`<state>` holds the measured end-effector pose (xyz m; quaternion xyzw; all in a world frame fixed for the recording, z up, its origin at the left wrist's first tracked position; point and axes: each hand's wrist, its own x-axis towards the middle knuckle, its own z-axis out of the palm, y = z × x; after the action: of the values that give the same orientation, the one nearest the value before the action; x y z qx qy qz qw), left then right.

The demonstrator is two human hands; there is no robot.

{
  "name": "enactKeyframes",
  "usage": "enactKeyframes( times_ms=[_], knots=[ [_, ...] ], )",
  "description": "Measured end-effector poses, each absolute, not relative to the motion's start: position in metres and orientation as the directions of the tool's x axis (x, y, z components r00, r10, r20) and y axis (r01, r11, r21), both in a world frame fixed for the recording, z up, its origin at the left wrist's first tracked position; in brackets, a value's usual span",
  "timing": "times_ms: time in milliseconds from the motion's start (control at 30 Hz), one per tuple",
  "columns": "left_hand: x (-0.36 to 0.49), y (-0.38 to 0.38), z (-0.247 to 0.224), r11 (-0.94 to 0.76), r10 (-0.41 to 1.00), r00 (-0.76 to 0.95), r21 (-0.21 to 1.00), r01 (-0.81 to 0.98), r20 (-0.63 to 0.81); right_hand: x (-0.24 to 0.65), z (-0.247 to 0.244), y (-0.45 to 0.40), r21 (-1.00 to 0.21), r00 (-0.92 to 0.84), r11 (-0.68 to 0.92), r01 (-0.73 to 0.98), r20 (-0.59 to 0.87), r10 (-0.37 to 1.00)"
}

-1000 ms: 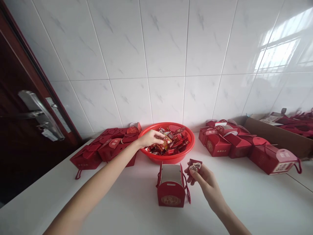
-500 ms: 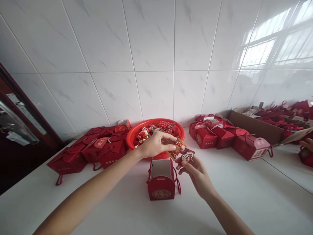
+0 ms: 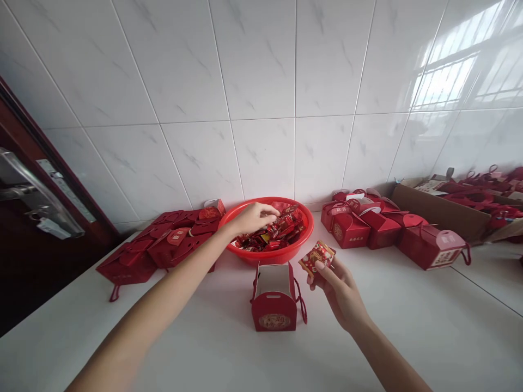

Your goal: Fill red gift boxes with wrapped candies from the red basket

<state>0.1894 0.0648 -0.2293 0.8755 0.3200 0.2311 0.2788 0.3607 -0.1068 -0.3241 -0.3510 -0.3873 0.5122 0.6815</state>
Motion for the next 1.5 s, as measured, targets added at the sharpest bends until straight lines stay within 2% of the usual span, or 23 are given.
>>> enactKeyframes(
  times_ms=[67, 133, 200, 300, 400, 633, 767, 933, 1067, 1200, 1367, 1500],
  knots=[
    [0.172, 0.089, -0.229, -0.572, 0.762, 0.635, 0.591, 0.568, 0.128, 0.362, -0.325, -0.106, -0.871, 0.187, 0.220, -0.440, 0.151, 0.971],
    [0.157, 0.105, -0.233, -0.526, 0.780, 0.623, 0.474, 0.706, -0.063, 0.362, -0.326, -0.106, -0.871, 0.190, 0.214, -0.442, 0.142, 0.971],
    [0.150, 0.112, -0.239, -0.517, 0.753, 0.619, 0.379, 0.767, -0.223, 0.361, -0.326, -0.106, -0.876, 0.187, 0.207, -0.435, 0.136, 0.973],
    [0.153, 0.110, -0.252, -0.525, 0.710, 0.613, 0.320, 0.789, -0.346, 0.360, -0.327, -0.106, -0.885, 0.187, 0.194, -0.423, 0.124, 0.975],
    [0.164, 0.107, -0.261, -0.538, 0.699, 0.607, 0.280, 0.795, -0.379, 0.361, -0.329, -0.106, -0.894, 0.187, 0.191, -0.406, 0.123, 0.975],
    [0.178, 0.110, -0.273, -0.549, 0.734, 0.599, 0.240, 0.801, -0.320, 0.359, -0.333, -0.104, -0.912, 0.178, 0.195, -0.361, 0.138, 0.974],
    [0.183, 0.113, -0.279, -0.552, 0.725, 0.598, 0.232, 0.801, -0.342, 0.358, -0.334, -0.104, -0.922, 0.167, 0.190, -0.338, 0.140, 0.976],
    [0.181, 0.118, -0.282, -0.542, 0.702, 0.636, 0.338, 0.769, -0.320, 0.359, -0.335, -0.103, -0.929, 0.163, 0.189, -0.317, 0.142, 0.976],
    [0.166, 0.123, -0.280, -0.504, 0.698, 0.684, 0.533, 0.680, -0.212, 0.360, -0.334, -0.103, -0.929, 0.155, 0.196, -0.313, 0.154, 0.976],
    [0.144, 0.127, -0.276, -0.449, 0.751, 0.658, 0.686, 0.572, -0.057, 0.361, -0.333, -0.104, -0.930, 0.143, 0.192, -0.313, 0.153, 0.978],
    [0.129, 0.128, -0.275, -0.424, 0.804, 0.590, 0.768, 0.480, 0.075, 0.360, -0.332, -0.105, -0.932, 0.136, 0.179, -0.314, 0.142, 0.980],
    [0.130, 0.123, -0.274, -0.341, 0.849, 0.521, 0.846, 0.411, 0.089, 0.360, -0.333, -0.105, -0.933, 0.142, 0.183, -0.309, 0.145, 0.979]
  ],
)
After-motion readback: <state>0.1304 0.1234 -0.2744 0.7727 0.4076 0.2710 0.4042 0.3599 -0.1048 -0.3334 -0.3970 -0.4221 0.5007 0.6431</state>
